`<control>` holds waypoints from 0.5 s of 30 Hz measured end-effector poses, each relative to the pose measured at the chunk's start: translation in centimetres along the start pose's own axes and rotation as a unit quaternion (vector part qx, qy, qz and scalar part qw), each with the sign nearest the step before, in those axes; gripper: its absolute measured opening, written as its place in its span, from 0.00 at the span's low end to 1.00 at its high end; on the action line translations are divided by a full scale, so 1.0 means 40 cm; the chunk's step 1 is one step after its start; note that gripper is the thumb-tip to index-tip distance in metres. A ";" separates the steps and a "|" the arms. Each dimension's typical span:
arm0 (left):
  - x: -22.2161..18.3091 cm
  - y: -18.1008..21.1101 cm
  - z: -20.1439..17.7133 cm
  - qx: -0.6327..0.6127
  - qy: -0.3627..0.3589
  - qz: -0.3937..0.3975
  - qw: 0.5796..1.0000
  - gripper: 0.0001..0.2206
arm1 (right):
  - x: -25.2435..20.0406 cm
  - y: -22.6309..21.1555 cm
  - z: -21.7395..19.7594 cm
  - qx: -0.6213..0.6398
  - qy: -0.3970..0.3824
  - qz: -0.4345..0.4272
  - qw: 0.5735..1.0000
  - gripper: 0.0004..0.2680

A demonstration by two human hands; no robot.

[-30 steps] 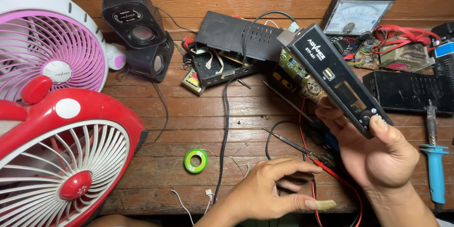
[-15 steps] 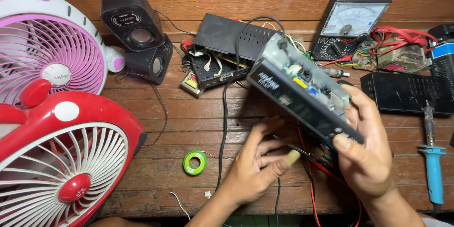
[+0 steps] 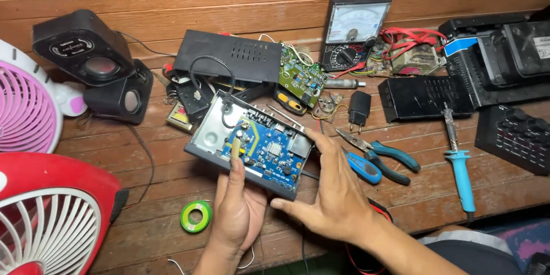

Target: Assembling the outer casing of a digital set-top box, using pliers and a screwdriver to ensure a proper fit of the metal cover.

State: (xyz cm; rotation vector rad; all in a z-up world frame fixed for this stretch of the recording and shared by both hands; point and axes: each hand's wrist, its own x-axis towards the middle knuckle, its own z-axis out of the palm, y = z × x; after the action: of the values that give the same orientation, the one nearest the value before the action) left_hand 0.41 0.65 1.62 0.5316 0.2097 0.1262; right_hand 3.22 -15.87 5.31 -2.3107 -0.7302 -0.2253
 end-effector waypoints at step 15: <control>0.013 0.030 0.066 0.026 0.198 -0.062 0.978 0.29 | -0.137 0.334 -0.419 -0.336 0.012 0.291 0.896 0.16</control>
State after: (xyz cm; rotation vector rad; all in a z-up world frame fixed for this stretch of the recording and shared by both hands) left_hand 1.44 0.48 4.37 0.5406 0.6361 0.1047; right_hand 6.87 -37.50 8.27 -3.0499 0.1238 -0.2518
